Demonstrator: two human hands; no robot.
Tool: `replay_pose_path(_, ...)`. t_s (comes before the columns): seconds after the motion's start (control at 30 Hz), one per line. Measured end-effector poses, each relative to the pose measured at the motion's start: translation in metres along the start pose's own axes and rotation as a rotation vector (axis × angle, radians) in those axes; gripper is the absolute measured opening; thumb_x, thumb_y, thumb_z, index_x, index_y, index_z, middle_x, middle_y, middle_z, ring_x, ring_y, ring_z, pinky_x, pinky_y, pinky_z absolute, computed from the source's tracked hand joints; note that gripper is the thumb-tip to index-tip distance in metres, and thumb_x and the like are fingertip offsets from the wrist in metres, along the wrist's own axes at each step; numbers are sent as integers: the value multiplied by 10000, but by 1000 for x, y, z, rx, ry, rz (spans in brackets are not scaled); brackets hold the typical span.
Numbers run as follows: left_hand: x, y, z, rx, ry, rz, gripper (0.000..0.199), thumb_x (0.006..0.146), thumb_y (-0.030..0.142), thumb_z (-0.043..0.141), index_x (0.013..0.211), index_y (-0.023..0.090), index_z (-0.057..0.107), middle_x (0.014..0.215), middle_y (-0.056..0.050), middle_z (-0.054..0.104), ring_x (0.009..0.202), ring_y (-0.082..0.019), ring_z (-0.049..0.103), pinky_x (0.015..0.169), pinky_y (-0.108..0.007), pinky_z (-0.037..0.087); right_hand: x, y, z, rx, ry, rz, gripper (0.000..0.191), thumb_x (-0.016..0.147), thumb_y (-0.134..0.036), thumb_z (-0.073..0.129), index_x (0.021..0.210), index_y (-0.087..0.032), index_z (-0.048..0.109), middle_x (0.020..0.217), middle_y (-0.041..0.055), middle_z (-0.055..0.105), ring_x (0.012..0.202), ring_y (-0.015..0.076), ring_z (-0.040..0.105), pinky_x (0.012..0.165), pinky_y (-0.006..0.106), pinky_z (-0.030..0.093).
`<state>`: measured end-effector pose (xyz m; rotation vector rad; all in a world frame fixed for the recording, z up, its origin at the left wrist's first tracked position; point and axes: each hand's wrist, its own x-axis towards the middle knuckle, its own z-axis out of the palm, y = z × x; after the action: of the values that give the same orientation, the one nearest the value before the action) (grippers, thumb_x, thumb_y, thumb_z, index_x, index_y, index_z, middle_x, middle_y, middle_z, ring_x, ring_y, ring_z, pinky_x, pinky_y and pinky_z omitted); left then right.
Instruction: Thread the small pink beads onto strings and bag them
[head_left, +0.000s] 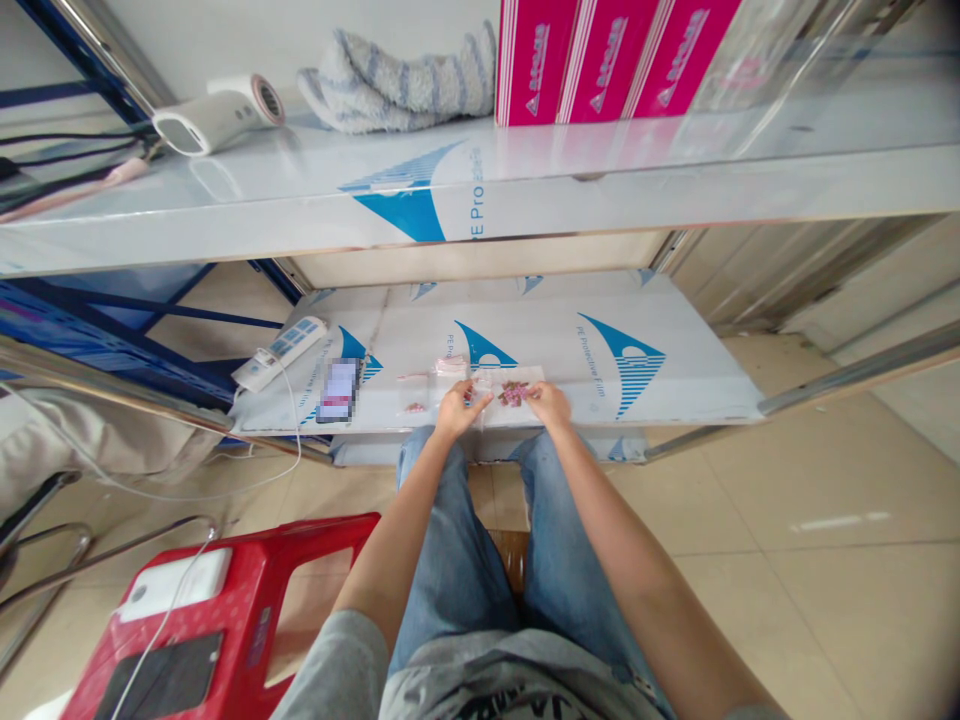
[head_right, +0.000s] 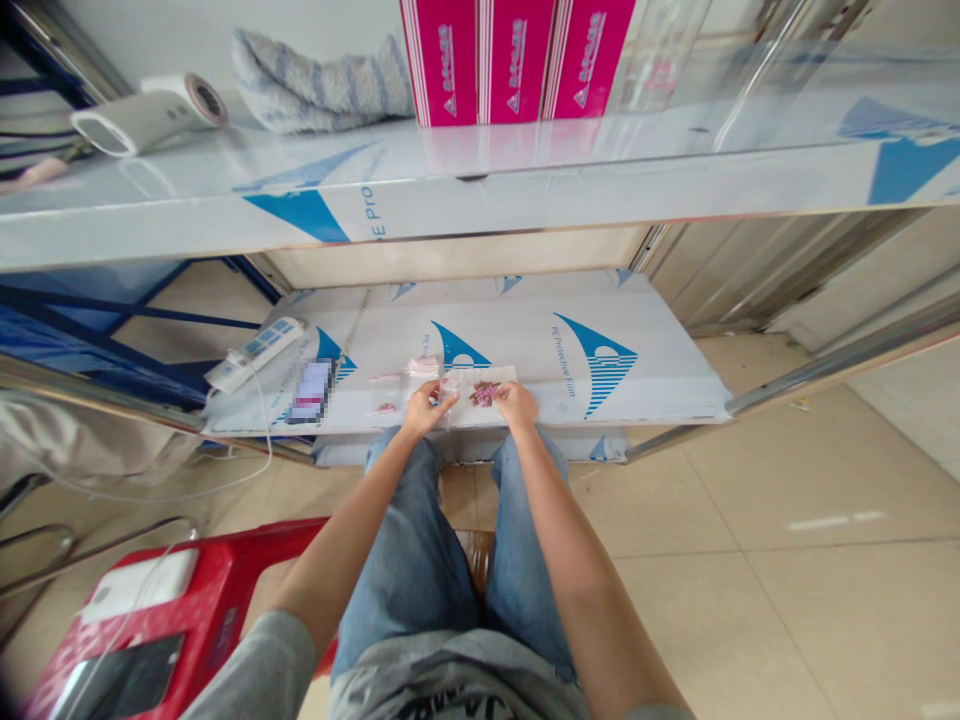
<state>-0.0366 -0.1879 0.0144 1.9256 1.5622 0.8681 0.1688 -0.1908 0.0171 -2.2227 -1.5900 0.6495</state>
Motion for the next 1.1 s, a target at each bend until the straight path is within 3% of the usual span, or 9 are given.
replay_pose_path(0.37,0,1,0,-17,-17,-9,539,739,579,540,1057,146,581,877,-48,622,723,-131,559,691,-257,452,-5,-4,-6,-117,-82,0,245,741,-406,557,891,-247,667,937,38,686,883,205,625,692,257,431)
replay_pose_path(1.1,-4,5,1,103,-75,51,543,740,597,527,1057,159,578,905,-42,618,699,-122,549,657,-242,441,-5,-9,-1,-185,-94,1,354,780,-480,487,915,-242,711,948,86,692,883,223,635,695,266,442)
